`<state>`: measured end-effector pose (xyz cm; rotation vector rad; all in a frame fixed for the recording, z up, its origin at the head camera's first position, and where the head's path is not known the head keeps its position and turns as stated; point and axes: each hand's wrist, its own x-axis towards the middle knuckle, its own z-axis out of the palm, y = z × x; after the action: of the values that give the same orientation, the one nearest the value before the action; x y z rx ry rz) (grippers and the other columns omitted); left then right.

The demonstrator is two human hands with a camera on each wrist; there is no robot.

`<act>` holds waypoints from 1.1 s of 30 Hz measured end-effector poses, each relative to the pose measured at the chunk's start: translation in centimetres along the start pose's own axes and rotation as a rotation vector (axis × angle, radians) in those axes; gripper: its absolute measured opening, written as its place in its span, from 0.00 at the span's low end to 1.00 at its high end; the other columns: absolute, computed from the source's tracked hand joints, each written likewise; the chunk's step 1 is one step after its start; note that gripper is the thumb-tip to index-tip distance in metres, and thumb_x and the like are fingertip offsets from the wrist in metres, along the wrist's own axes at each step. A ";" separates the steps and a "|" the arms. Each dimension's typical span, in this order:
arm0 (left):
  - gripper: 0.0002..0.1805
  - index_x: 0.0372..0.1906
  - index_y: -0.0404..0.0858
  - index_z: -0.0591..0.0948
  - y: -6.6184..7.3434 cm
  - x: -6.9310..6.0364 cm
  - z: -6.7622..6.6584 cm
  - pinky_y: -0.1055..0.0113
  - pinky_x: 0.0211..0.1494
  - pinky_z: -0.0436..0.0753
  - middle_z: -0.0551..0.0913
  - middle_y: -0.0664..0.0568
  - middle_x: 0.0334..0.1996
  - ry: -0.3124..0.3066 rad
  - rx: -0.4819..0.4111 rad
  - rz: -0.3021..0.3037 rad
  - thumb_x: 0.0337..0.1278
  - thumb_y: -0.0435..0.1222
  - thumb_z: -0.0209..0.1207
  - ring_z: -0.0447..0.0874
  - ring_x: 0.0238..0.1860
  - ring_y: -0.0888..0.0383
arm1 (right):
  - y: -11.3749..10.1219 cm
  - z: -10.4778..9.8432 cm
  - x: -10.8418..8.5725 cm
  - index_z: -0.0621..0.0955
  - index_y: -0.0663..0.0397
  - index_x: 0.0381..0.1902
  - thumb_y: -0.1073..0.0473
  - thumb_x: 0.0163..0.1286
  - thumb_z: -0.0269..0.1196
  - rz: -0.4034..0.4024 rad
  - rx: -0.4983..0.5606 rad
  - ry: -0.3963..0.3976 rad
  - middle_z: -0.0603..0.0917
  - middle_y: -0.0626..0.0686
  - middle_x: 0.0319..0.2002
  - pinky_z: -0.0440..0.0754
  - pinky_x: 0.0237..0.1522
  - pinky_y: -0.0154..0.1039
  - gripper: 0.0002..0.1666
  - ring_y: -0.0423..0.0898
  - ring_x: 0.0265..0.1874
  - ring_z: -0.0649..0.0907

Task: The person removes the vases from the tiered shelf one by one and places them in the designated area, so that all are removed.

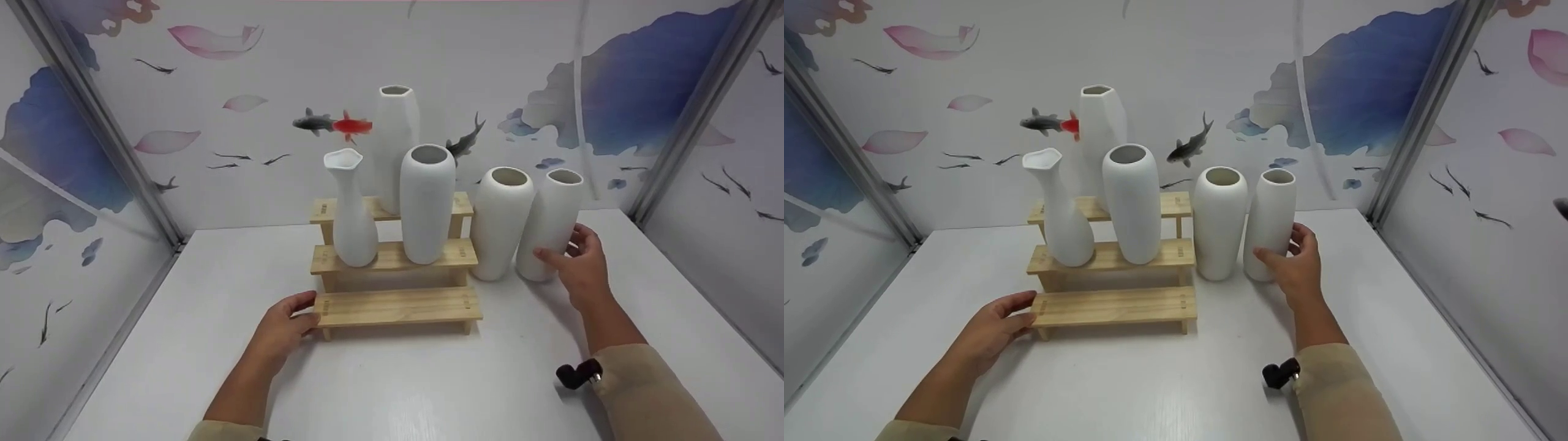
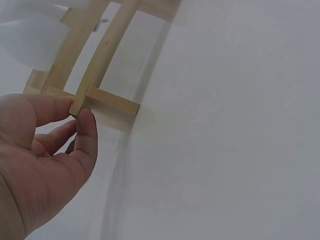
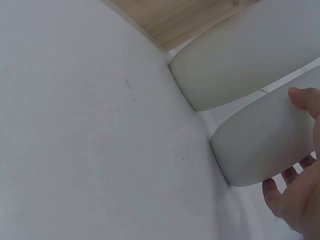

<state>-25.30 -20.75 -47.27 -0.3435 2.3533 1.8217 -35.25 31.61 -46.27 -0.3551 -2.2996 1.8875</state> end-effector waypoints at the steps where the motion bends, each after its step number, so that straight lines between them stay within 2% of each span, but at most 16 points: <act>1: 0.30 0.78 0.41 0.73 0.0 0.0 0.0 0.52 0.73 0.83 0.72 0.44 0.78 0.000 0.003 0.000 0.74 0.33 0.60 0.83 0.68 0.50 | -0.1 -0.1 0.1 0.50 0.40 0.88 0.50 0.61 0.82 0.002 -0.003 -0.009 0.57 0.55 0.87 0.59 0.87 0.58 0.70 0.56 0.86 0.59; 8: 0.30 0.78 0.40 0.73 -0.1 -0.1 0.0 0.51 0.74 0.82 0.72 0.43 0.78 0.000 0.011 0.017 0.74 0.33 0.60 0.83 0.69 0.49 | 0.0 -0.4 0.6 0.47 0.42 0.88 0.52 0.61 0.82 0.015 0.011 -0.056 0.56 0.57 0.87 0.60 0.86 0.58 0.71 0.58 0.85 0.61; 19: 0.30 0.78 0.40 0.73 -0.1 -0.2 -0.1 0.53 0.73 0.83 0.73 0.43 0.78 -0.001 0.005 0.031 0.74 0.33 0.60 0.84 0.68 0.50 | 0.3 0.5 0.1 0.47 0.37 0.88 0.53 0.63 0.80 0.013 0.114 0.003 0.55 0.54 0.88 0.57 0.88 0.55 0.69 0.55 0.86 0.59; 22: 0.30 0.77 0.40 0.73 0.0 -0.2 -0.1 0.53 0.73 0.83 0.73 0.43 0.78 0.001 0.001 0.027 0.74 0.33 0.60 0.83 0.68 0.50 | -0.2 0.9 -0.3 0.52 0.35 0.87 0.53 0.64 0.80 -0.001 0.152 0.068 0.57 0.50 0.87 0.58 0.88 0.53 0.65 0.52 0.86 0.60; 25: 0.30 0.77 0.39 0.73 0.0 0.0 -0.1 0.53 0.73 0.83 0.73 0.43 0.78 -0.003 -0.006 0.022 0.73 0.32 0.61 0.83 0.69 0.49 | -1.2 1.0 -0.8 0.60 0.34 0.84 0.55 0.65 0.79 -0.057 0.207 0.176 0.64 0.49 0.84 0.62 0.86 0.49 0.57 0.48 0.83 0.64; 29: 0.30 0.78 0.39 0.73 -0.1 0.0 -0.1 0.52 0.73 0.83 0.72 0.42 0.78 -0.004 -0.015 0.017 0.73 0.32 0.60 0.82 0.70 0.48 | -2.6 1.3 -1.5 0.70 0.39 0.77 0.60 0.63 0.79 -0.145 0.284 0.301 0.76 0.47 0.74 0.70 0.78 0.42 0.48 0.44 0.76 0.73; 33: 0.30 0.78 0.39 0.73 -0.1 -0.1 -0.1 0.52 0.73 0.83 0.72 0.41 0.78 -0.007 -0.014 0.020 0.74 0.31 0.60 0.82 0.70 0.47 | -3.8 1.7 -2.3 0.74 0.42 0.72 0.62 0.63 0.79 -0.183 0.327 0.359 0.79 0.42 0.64 0.72 0.69 0.39 0.42 0.42 0.69 0.76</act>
<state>-25.20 -20.90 -47.31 -0.3160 2.3492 1.8459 -33.83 28.69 -42.79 -0.3872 -1.7040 1.8846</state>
